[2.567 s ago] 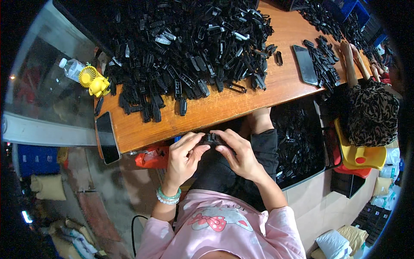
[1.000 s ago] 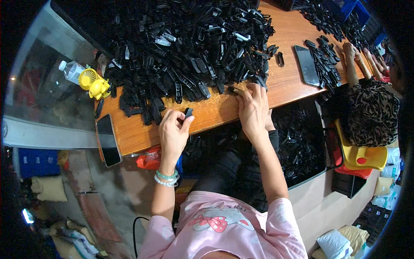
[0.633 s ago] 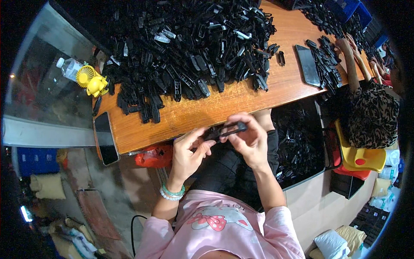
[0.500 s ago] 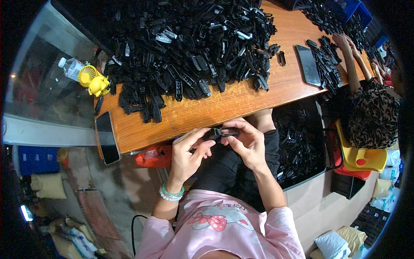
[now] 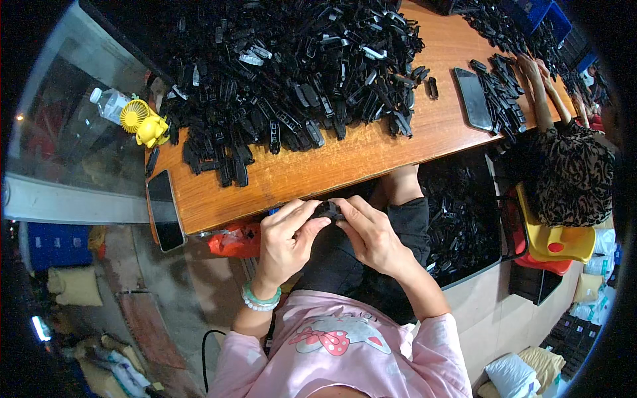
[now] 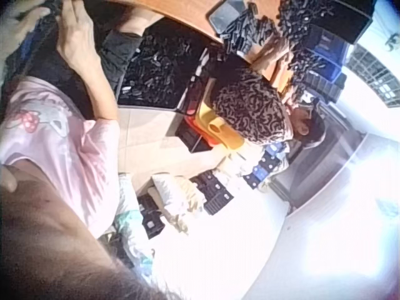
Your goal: The person picks up and joins small black plastic components by hand from a pile on the desk.
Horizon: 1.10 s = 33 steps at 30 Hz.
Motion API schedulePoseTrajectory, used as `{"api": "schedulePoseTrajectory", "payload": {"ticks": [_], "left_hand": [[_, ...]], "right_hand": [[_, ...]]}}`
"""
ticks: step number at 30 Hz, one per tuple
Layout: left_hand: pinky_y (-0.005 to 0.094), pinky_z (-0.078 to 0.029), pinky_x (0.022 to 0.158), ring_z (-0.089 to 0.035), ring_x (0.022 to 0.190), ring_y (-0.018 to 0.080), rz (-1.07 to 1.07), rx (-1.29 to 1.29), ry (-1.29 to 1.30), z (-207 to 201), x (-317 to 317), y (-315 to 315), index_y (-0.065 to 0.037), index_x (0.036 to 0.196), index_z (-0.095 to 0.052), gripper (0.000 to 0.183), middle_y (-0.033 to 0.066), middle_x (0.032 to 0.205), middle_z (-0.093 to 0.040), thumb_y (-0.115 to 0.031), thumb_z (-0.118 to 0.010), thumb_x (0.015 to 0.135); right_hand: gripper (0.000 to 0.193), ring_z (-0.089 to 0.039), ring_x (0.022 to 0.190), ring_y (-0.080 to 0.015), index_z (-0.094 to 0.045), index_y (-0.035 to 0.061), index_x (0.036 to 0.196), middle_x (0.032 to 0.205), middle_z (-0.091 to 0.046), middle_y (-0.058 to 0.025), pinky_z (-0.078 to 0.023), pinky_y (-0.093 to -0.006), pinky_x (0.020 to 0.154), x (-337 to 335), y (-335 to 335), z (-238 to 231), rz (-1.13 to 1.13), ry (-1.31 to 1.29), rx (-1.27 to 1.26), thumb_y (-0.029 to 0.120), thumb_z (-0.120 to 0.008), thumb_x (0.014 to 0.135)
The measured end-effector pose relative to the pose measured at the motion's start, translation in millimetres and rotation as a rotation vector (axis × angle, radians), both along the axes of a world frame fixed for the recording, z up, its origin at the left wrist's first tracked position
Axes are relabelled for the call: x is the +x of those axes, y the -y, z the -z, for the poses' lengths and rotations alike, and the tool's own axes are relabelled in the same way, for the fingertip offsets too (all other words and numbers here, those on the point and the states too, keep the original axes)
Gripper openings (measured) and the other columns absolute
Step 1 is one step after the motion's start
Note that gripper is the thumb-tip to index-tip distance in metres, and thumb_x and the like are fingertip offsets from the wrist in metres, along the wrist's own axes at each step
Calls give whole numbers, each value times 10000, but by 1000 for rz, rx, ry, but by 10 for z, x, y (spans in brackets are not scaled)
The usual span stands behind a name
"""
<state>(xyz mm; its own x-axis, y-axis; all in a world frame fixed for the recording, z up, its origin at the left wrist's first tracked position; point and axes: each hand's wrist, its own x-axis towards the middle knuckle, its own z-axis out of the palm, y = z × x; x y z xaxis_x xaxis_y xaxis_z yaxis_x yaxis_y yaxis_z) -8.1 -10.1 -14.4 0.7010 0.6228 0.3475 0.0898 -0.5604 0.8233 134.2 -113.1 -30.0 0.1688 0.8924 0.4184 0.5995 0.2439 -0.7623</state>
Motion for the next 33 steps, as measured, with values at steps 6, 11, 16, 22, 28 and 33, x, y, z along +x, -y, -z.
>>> {"api": "schedulePoseTrajectory", "payload": {"ticks": [6,11,16,22,28,33], "left_hand": [[297,-471,748,-600,823,215,-33,36,36,128,167,12,89,962,-622,257,118,862,-612,-120,-666,819],[262,-464,730,-593,826,162,44,-466,159,196,78,-14,47,1029,-643,244,115,985,-638,-79,-657,821],[219,-437,650,-554,763,98,131,-794,147,316,13,-77,25,1059,-646,239,84,1005,-636,-42,-638,830],[214,-416,631,-504,693,77,65,-961,271,537,-6,-76,38,1046,-647,244,76,966,-644,-76,-646,830],[209,-412,628,-520,689,81,143,-1070,312,458,57,-70,39,1016,-656,227,51,882,-642,-106,-646,841],[292,-451,578,-575,671,174,-137,63,-58,357,137,-401,-4,842,-654,184,88,850,-633,-173,-704,787]], "right_hand": [[546,-577,785,-300,-466,-36,1237,985,-536,-171,-503,-338,658,-143,-55,106,189,104,152,-46,-652,724],[406,-598,795,-139,-553,-55,1114,957,-564,-103,-514,-249,642,-121,-78,281,124,-811,-54,-36,-698,735],[229,-615,757,-131,-592,-51,964,893,-577,-70,-525,-246,639,-134,-79,362,95,-1004,-113,-40,-689,757],[215,-624,794,-145,-602,-37,918,894,-591,-77,-530,-264,692,-104,-132,396,112,-817,-58,-35,-711,733],[209,-620,737,-126,-605,-42,886,827,-610,-62,-508,-242,658,-53,-62,344,153,-849,-54,-1,-733,727],[272,-601,658,-175,-607,-30,909,764,-613,-118,-488,-303,606,117,-29,439,68,-493,-480,59,-756,701]]}}
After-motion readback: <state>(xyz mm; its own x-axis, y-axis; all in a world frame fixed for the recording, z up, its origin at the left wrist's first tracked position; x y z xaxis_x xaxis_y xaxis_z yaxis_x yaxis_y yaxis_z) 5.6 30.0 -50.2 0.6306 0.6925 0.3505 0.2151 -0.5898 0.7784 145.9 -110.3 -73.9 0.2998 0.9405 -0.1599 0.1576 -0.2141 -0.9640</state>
